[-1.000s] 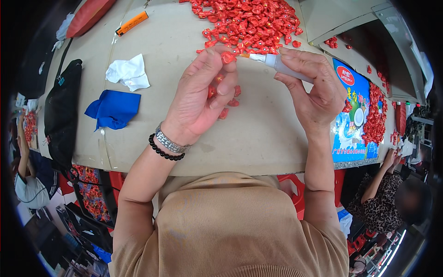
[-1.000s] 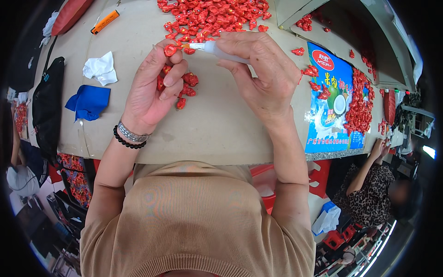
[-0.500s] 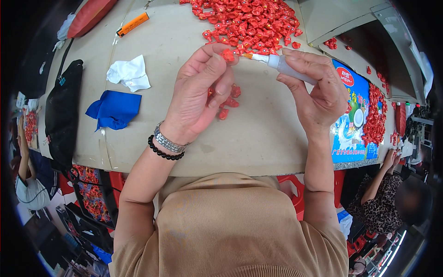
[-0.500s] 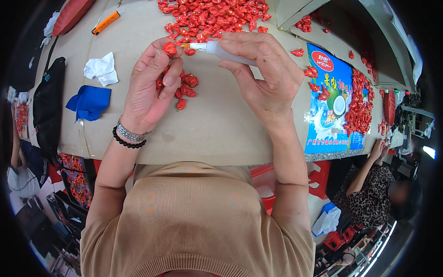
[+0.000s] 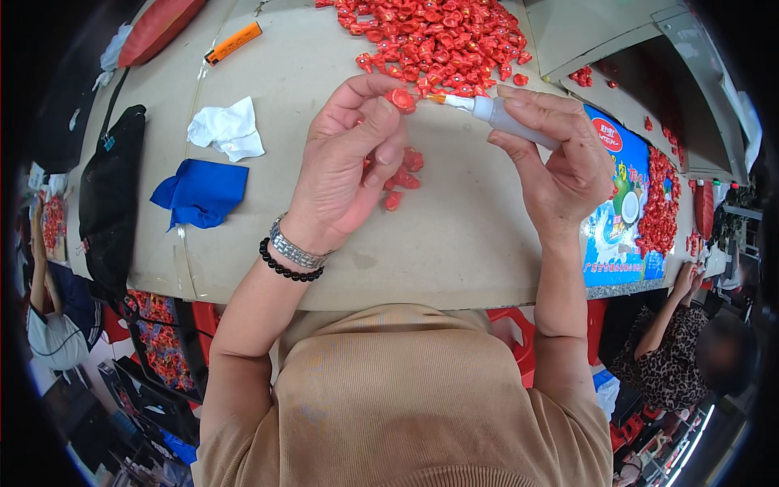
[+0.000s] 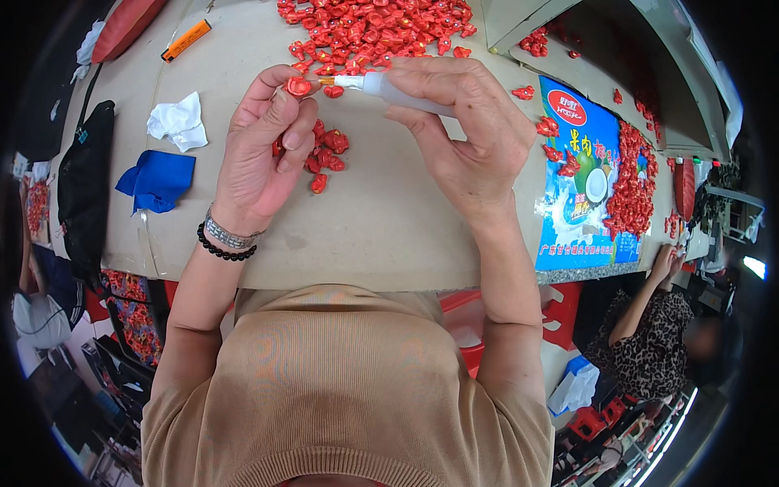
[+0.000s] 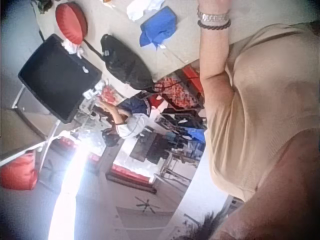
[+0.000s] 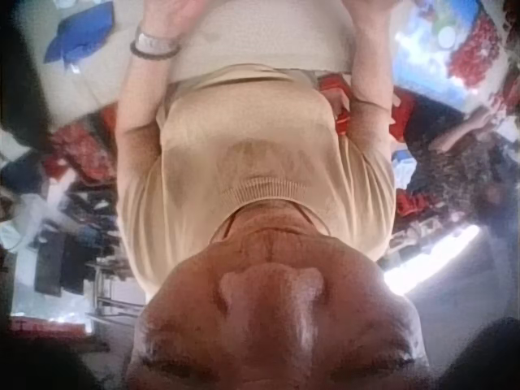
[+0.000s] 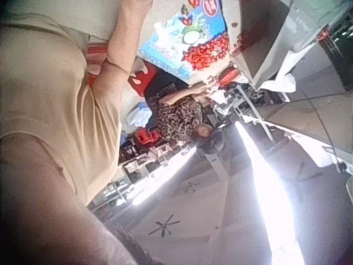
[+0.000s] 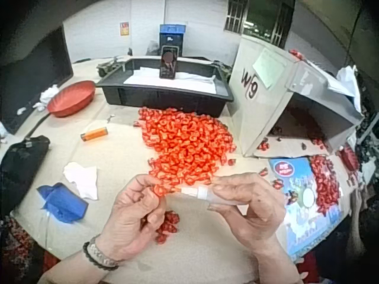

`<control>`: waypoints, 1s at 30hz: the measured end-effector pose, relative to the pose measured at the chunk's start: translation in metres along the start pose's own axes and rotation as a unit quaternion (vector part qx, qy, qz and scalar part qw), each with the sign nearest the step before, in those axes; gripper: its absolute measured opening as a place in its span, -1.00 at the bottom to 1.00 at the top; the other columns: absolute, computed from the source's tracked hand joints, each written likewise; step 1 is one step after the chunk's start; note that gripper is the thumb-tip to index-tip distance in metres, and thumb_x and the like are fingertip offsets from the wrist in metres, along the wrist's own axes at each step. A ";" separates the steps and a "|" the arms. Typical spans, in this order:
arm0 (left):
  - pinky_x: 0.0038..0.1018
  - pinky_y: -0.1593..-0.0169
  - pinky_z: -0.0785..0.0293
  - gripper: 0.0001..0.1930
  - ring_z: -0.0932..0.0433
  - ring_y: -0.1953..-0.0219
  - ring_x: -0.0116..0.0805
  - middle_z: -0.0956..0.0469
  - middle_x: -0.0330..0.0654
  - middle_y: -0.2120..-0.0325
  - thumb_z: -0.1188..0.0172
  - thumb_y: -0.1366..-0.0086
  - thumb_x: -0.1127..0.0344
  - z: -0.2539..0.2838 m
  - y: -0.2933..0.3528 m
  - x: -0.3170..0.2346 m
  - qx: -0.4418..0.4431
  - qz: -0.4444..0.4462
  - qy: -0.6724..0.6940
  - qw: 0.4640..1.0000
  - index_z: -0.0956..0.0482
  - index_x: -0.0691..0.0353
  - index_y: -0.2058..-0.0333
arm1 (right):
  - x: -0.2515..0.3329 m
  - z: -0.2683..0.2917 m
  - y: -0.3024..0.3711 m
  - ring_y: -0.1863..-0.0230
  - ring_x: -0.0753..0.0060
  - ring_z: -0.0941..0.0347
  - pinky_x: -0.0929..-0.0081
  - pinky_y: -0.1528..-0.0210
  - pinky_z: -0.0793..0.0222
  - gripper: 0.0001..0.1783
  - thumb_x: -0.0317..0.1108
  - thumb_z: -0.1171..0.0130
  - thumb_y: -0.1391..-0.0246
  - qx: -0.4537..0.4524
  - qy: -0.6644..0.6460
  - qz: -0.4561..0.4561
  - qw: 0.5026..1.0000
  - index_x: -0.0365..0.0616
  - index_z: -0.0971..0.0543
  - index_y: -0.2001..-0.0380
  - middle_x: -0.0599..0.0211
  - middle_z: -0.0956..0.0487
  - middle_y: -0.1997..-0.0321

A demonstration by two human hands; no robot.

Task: Apply glue to small red plastic toy components at a workspace.

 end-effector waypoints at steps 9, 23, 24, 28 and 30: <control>-0.70 0.61 -0.03 -0.79 -0.17 0.63 -0.66 -0.40 -0.38 0.51 -0.13 -0.29 0.43 -0.001 0.002 -0.004 0.012 -0.020 -0.006 1.000 -0.41 0.25 0.11 | 0.000 -0.001 0.001 0.25 0.29 -0.59 0.50 0.27 -0.54 -0.66 -0.65 -0.39 0.36 0.012 0.005 -0.003 1.000 -0.28 -0.61 0.37 0.18 -0.64 0.32; -0.75 0.65 -0.09 -0.79 -0.24 0.56 -0.64 -0.53 -0.28 0.15 -0.12 -0.30 0.41 0.003 0.000 -0.004 0.035 -0.041 -0.005 0.999 -0.40 0.19 0.10 | 0.000 -0.003 0.001 0.25 0.29 -0.59 0.51 0.26 -0.55 -0.66 -0.67 -0.38 0.35 0.023 -0.008 -0.013 1.000 -0.29 -0.60 0.36 0.15 -0.64 0.31; -0.75 0.65 -0.09 -0.79 -0.24 0.56 -0.64 -0.53 -0.28 0.15 -0.12 -0.30 0.41 0.003 0.000 -0.004 0.035 -0.041 -0.005 0.999 -0.40 0.19 0.10 | 0.001 -0.004 0.001 0.25 0.29 -0.59 0.51 0.25 -0.56 -0.65 -0.67 -0.38 0.35 0.023 -0.008 -0.015 1.000 -0.29 -0.60 0.36 0.15 -0.64 0.31; -0.73 0.65 -0.06 -0.79 -0.22 0.58 -0.65 -0.50 -0.31 0.27 -0.13 -0.29 0.41 0.003 -0.001 -0.001 0.025 -0.015 0.026 0.999 -0.42 0.20 0.11 | 0.001 -0.002 0.002 0.25 0.29 -0.59 0.51 0.25 -0.55 -0.67 -0.66 -0.39 0.35 0.010 -0.013 -0.035 0.999 -0.29 -0.60 0.37 0.14 -0.64 0.31; -0.71 0.64 -0.04 -0.78 -0.22 0.60 -0.66 -0.48 -0.34 0.39 -0.15 -0.28 0.40 0.004 -0.001 0.001 0.011 -0.002 0.047 0.999 -0.43 0.22 0.11 | -0.004 0.000 0.003 0.24 0.31 -0.59 0.51 0.24 -0.55 -0.68 -0.64 -0.40 0.34 -0.006 -0.028 -0.049 0.998 -0.28 -0.60 0.38 0.15 -0.64 0.30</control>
Point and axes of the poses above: each hand's wrist, its own y-axis away from the middle knuckle, its own z-axis out of the back of the hand, x = y × z, the point moved 6 cm from there along -y, towards the middle knuckle
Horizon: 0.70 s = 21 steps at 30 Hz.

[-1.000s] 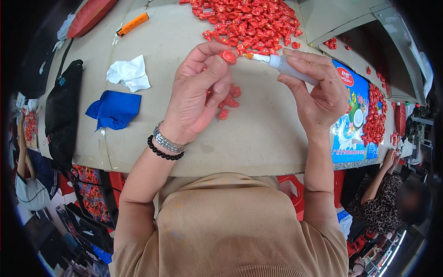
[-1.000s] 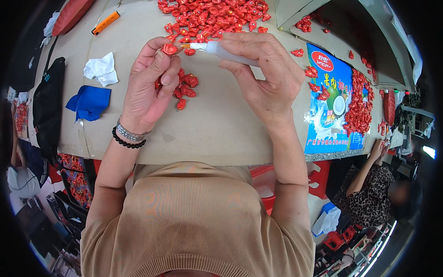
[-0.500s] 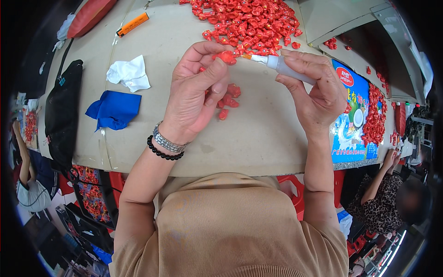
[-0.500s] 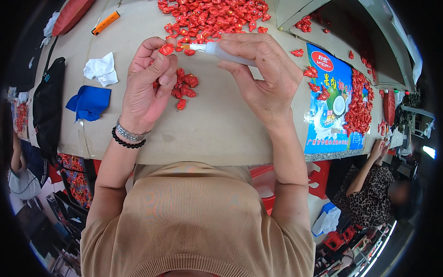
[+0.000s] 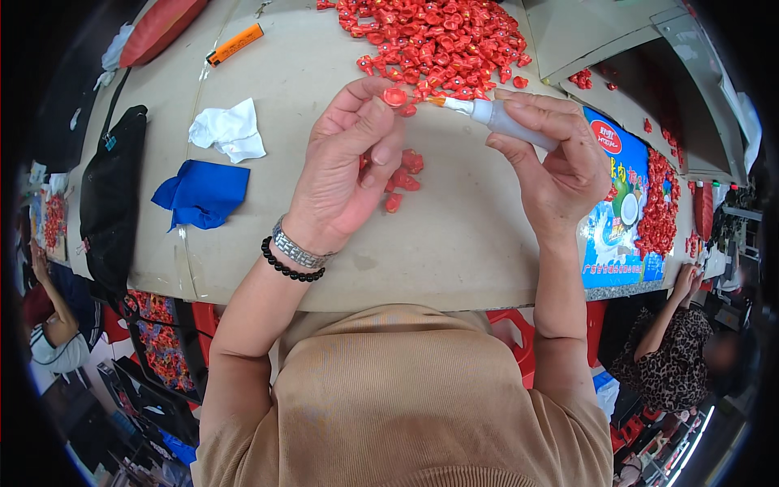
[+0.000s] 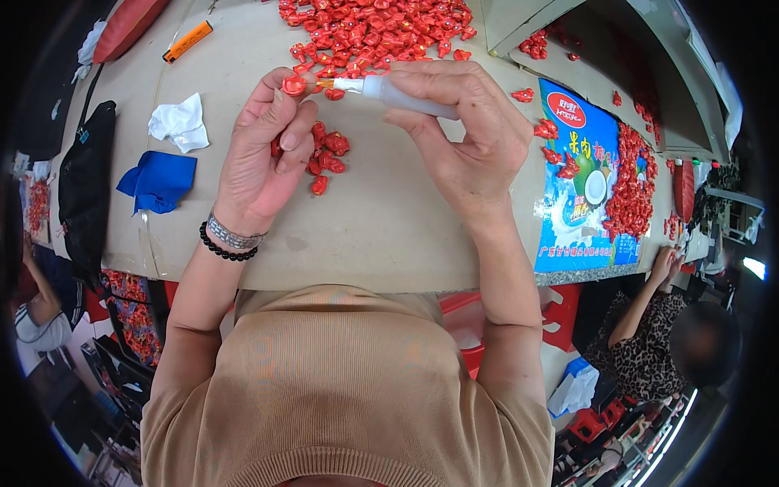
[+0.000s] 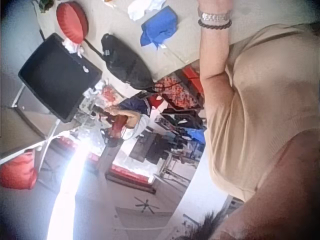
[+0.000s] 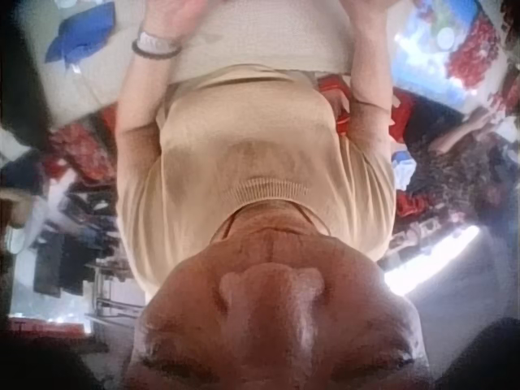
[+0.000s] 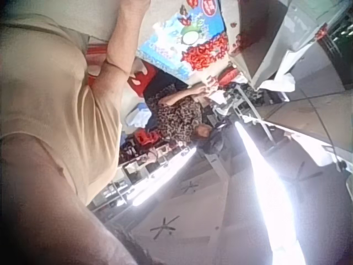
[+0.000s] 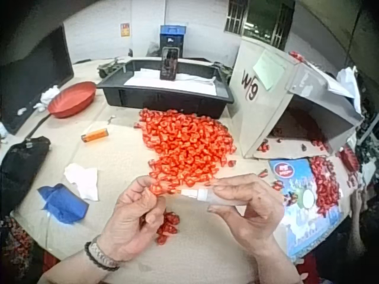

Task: Apply glue to small red plastic toy components at a workspace.

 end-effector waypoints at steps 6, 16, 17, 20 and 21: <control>-0.72 0.65 -0.05 -0.80 -0.24 0.58 -0.63 -0.52 -0.25 0.27 -0.14 -0.30 0.34 0.000 0.000 0.002 0.021 0.010 0.034 0.999 -0.43 0.20 0.12 | -0.009 -0.002 0.003 0.21 0.34 -0.59 0.53 0.23 -0.53 -0.69 -0.60 -0.42 0.31 -0.005 -0.035 -0.049 0.998 -0.24 -0.61 0.38 0.20 -0.65 0.29; -0.73 0.66 -0.06 -0.80 -0.24 0.57 -0.64 -0.54 -0.21 0.20 -0.14 -0.30 0.35 -0.003 0.001 0.000 0.041 0.004 0.048 0.998 -0.43 0.20 0.12 | -0.011 -0.005 0.003 0.20 0.35 -0.59 0.53 0.22 -0.53 -0.69 -0.61 -0.42 0.31 0.000 -0.056 -0.053 0.997 -0.24 -0.61 0.37 0.21 -0.65 0.28; -0.73 0.66 -0.06 -0.79 -0.24 0.57 -0.64 -0.54 -0.21 0.21 -0.14 -0.30 0.35 -0.003 0.001 0.000 0.037 0.006 0.048 0.998 -0.43 0.21 0.12 | -0.011 -0.005 0.003 0.20 0.35 -0.59 0.53 0.22 -0.53 -0.69 -0.62 -0.41 0.31 0.000 -0.056 -0.055 0.997 -0.24 -0.61 0.37 0.21 -0.65 0.28; -0.73 0.66 -0.07 -0.80 -0.24 0.58 -0.64 -0.53 -0.24 0.26 -0.14 -0.30 0.36 -0.002 0.000 0.001 0.037 0.010 0.042 0.998 -0.43 0.21 0.11 | -0.011 -0.004 0.003 0.20 0.35 -0.59 0.53 0.21 -0.53 -0.69 -0.62 -0.41 0.30 -0.001 -0.050 -0.057 0.997 -0.25 -0.60 0.37 0.20 -0.64 0.28; -0.73 0.66 -0.07 -0.80 -0.24 0.58 -0.64 -0.53 -0.24 0.26 -0.14 -0.30 0.36 -0.002 0.000 0.001 0.037 0.010 0.042 0.998 -0.43 0.21 0.11 | -0.011 -0.003 0.002 0.19 0.35 -0.59 0.52 0.21 -0.53 -0.69 -0.62 -0.41 0.31 -0.002 -0.047 -0.057 0.997 -0.25 -0.60 0.37 0.20 -0.64 0.28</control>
Point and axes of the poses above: each hand's wrist, its own y-axis away from the middle knuckle, its own z-axis out of the back of the hand, x = y × z, the point moved 6 cm from there along -y, towards the middle knuckle
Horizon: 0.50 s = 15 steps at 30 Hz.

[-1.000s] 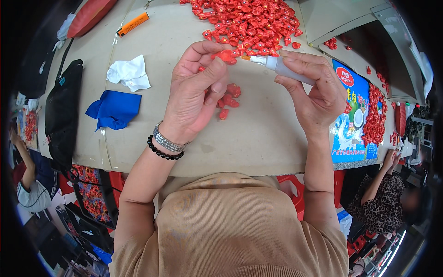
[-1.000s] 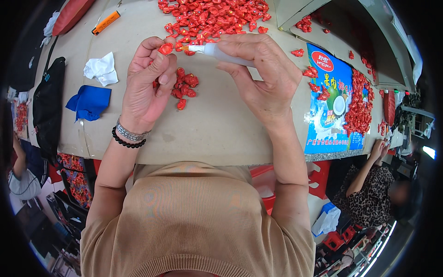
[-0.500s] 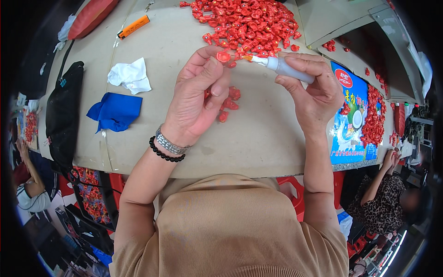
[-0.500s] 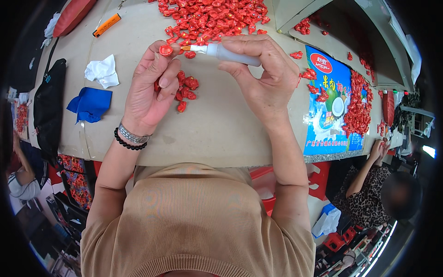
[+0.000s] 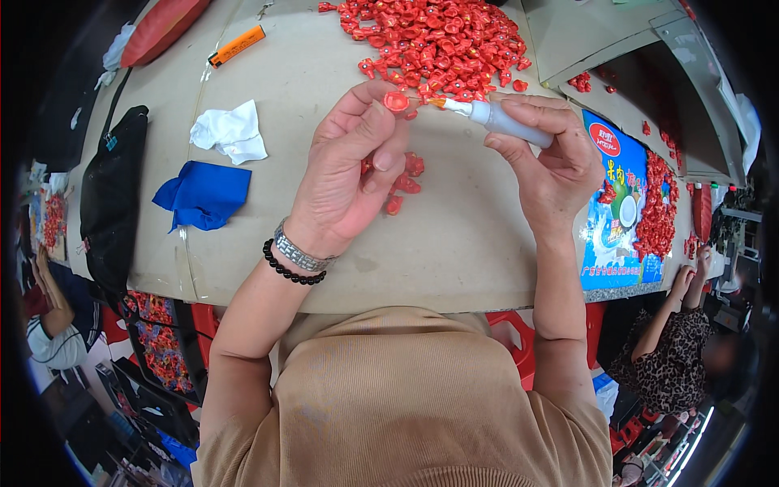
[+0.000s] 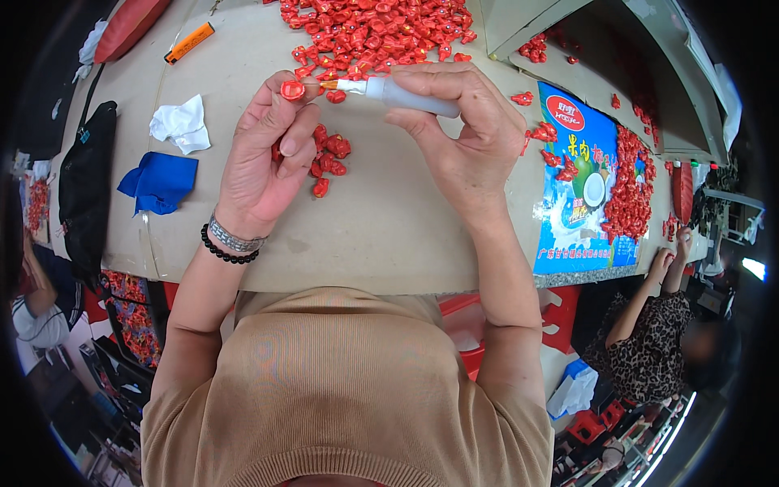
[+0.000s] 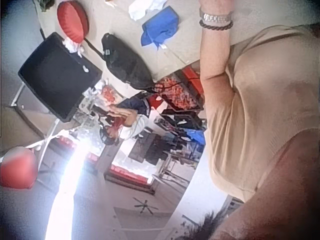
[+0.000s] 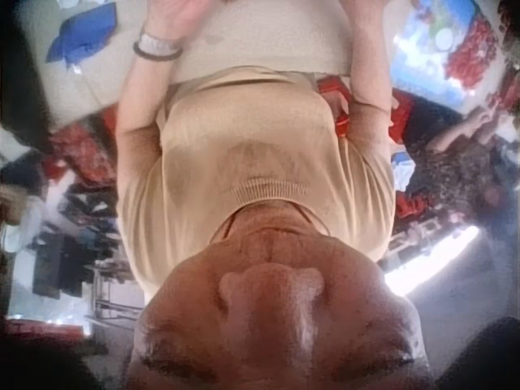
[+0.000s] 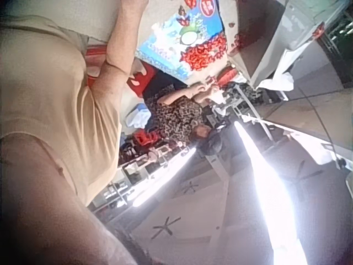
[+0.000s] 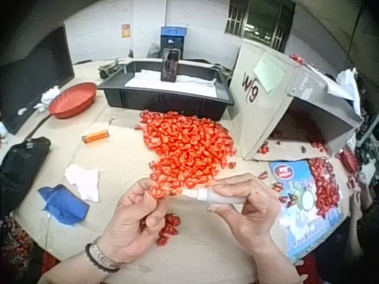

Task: Apply glue to small red plastic toy components at a workspace.

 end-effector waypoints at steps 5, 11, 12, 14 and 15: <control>-0.72 0.66 -0.05 -0.80 -0.24 0.59 -0.65 -0.52 -0.28 0.28 -0.13 -0.30 0.37 0.000 0.000 0.002 0.007 0.002 -0.009 1.000 -0.44 0.22 0.11 | 0.003 -0.001 0.001 0.19 0.34 -0.58 0.51 0.19 -0.53 -0.69 -0.62 -0.42 0.31 -0.012 -0.034 -0.013 0.999 -0.26 -0.59 0.38 0.19 -0.64 0.28; -0.71 0.67 -0.03 -0.80 -0.22 0.61 -0.65 -0.42 -0.34 0.55 -0.13 -0.30 0.37 -0.001 0.001 0.005 0.003 0.012 -0.035 0.999 -0.43 0.21 0.11 | 0.003 -0.003 0.003 0.19 0.33 -0.58 0.52 0.19 -0.53 -0.68 -0.63 -0.41 0.33 -0.002 -0.024 -0.016 1.000 -0.26 -0.60 0.37 0.19 -0.64 0.28; -0.71 0.67 -0.03 -0.80 -0.22 0.61 -0.65 -0.42 -0.34 0.55 -0.13 -0.30 0.37 -0.003 0.002 0.004 0.003 0.012 -0.035 0.999 -0.43 0.21 0.11 | 0.003 -0.004 0.002 0.19 0.33 -0.58 0.52 0.19 -0.53 -0.67 -0.64 -0.41 0.33 0.000 -0.024 -0.018 1.000 -0.25 -0.60 0.37 0.19 -0.64 0.28; -0.70 0.67 -0.03 -0.79 -0.20 0.63 -0.65 -0.33 -0.37 0.63 -0.13 -0.31 0.37 -0.003 0.002 0.005 -0.024 0.017 -0.041 0.999 -0.43 0.21 0.10 | 0.002 -0.003 0.004 0.16 0.31 -0.56 0.50 0.19 -0.55 -0.66 -0.66 -0.39 0.29 0.021 -0.013 0.003 1.000 -0.28 -0.57 0.33 0.13 -0.61 0.25; -0.70 0.67 -0.03 -0.79 -0.20 0.63 -0.65 -0.33 -0.37 0.63 -0.13 -0.31 0.37 0.000 0.002 0.005 -0.025 0.017 -0.041 0.999 -0.43 0.21 0.10 | 0.003 -0.005 0.004 0.14 0.28 -0.54 0.48 0.18 -0.57 -0.64 -0.68 -0.37 0.24 0.042 -0.003 0.024 0.999 -0.31 -0.54 0.28 0.06 -0.58 0.22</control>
Point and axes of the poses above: each hand's wrist, its own y-axis away from the middle knuckle, its own z-axis out of the back of the hand, x = y × z, the point moved 6 cm from there along -y, towards the middle knuckle
